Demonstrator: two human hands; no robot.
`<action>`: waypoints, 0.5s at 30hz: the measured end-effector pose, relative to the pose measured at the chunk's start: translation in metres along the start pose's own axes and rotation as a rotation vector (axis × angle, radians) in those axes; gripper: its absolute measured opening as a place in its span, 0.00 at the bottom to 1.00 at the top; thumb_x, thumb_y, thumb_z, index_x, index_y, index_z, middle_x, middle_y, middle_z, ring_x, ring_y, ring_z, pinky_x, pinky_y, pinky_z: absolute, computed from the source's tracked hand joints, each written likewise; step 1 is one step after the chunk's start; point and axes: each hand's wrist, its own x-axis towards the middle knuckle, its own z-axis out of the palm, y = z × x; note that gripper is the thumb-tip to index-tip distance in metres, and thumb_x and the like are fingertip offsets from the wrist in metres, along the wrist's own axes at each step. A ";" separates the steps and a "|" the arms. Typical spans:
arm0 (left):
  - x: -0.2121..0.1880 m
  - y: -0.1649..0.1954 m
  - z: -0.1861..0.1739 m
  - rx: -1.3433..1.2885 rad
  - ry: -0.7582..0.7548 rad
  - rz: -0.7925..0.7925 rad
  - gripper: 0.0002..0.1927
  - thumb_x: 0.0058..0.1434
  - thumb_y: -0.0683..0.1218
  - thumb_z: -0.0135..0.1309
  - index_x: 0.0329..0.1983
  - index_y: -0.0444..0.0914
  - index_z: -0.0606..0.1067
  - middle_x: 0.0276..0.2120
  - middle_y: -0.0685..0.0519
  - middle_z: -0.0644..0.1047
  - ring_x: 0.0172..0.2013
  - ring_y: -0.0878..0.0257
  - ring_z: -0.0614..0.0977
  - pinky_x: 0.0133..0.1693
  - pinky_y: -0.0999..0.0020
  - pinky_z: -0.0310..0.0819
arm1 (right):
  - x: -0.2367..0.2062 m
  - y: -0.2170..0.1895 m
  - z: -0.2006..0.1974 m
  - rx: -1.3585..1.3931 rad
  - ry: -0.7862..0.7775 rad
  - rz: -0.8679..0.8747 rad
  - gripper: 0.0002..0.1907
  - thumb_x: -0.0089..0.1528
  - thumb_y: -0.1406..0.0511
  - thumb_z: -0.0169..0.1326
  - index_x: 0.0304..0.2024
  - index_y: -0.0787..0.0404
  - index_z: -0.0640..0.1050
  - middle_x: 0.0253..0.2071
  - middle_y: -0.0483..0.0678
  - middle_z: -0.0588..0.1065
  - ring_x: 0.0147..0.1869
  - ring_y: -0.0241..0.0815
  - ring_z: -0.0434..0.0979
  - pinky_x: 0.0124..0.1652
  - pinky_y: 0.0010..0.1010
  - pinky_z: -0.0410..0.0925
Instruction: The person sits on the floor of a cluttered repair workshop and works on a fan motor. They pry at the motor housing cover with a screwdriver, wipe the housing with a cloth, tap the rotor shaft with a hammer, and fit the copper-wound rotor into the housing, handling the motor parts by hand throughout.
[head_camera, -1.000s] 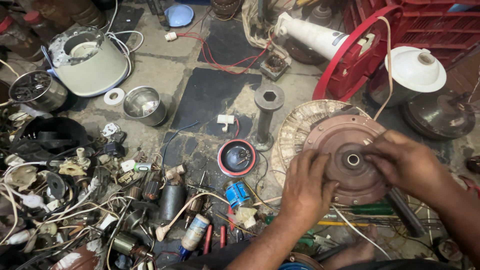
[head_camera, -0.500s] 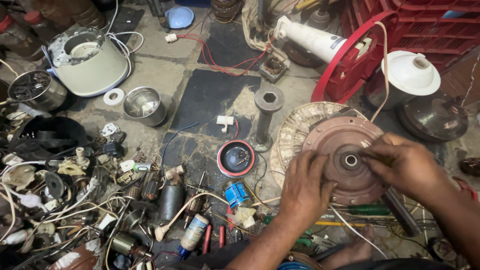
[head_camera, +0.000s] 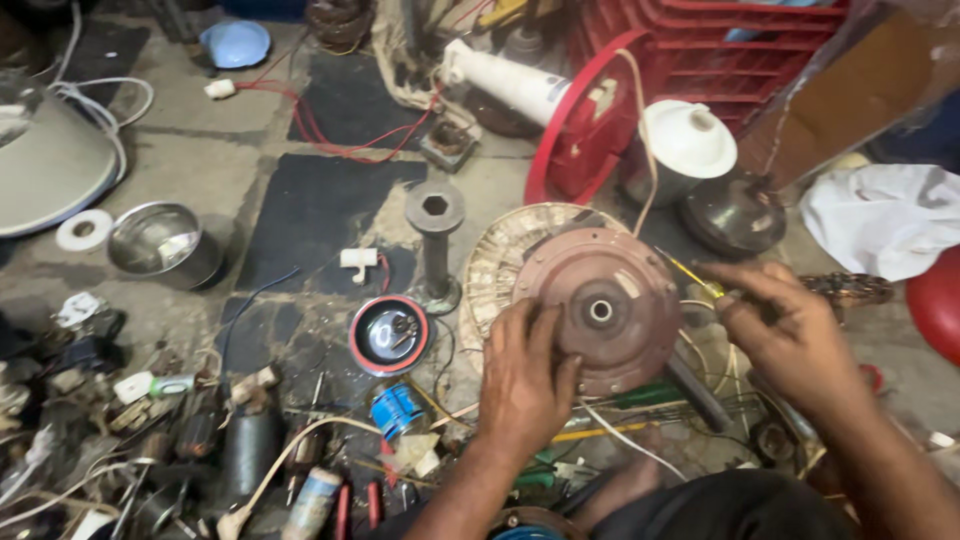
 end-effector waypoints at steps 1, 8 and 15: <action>0.001 0.000 0.000 0.016 -0.030 -0.023 0.30 0.55 0.44 0.62 0.61 0.33 0.70 0.59 0.35 0.67 0.60 0.36 0.67 0.59 0.42 0.61 | -0.003 -0.002 -0.001 0.116 0.075 0.061 0.23 0.64 0.72 0.58 0.63 0.62 0.80 0.47 0.55 0.76 0.51 0.41 0.75 0.51 0.29 0.68; 0.002 -0.002 0.004 0.228 -0.214 0.220 0.21 0.60 0.47 0.59 0.57 0.45 0.75 0.62 0.47 0.69 0.65 0.44 0.66 0.63 0.41 0.57 | -0.015 -0.023 0.019 0.539 0.368 -0.023 0.26 0.66 0.76 0.57 0.64 0.65 0.63 0.52 0.53 0.77 0.56 0.39 0.78 0.56 0.29 0.72; 0.000 -0.001 0.008 0.258 -0.264 0.225 0.24 0.59 0.51 0.60 0.59 0.43 0.74 0.61 0.46 0.69 0.65 0.44 0.64 0.62 0.41 0.56 | -0.013 -0.030 0.041 0.150 0.338 -0.299 0.27 0.66 0.75 0.56 0.65 0.66 0.61 0.51 0.56 0.75 0.54 0.44 0.80 0.53 0.32 0.75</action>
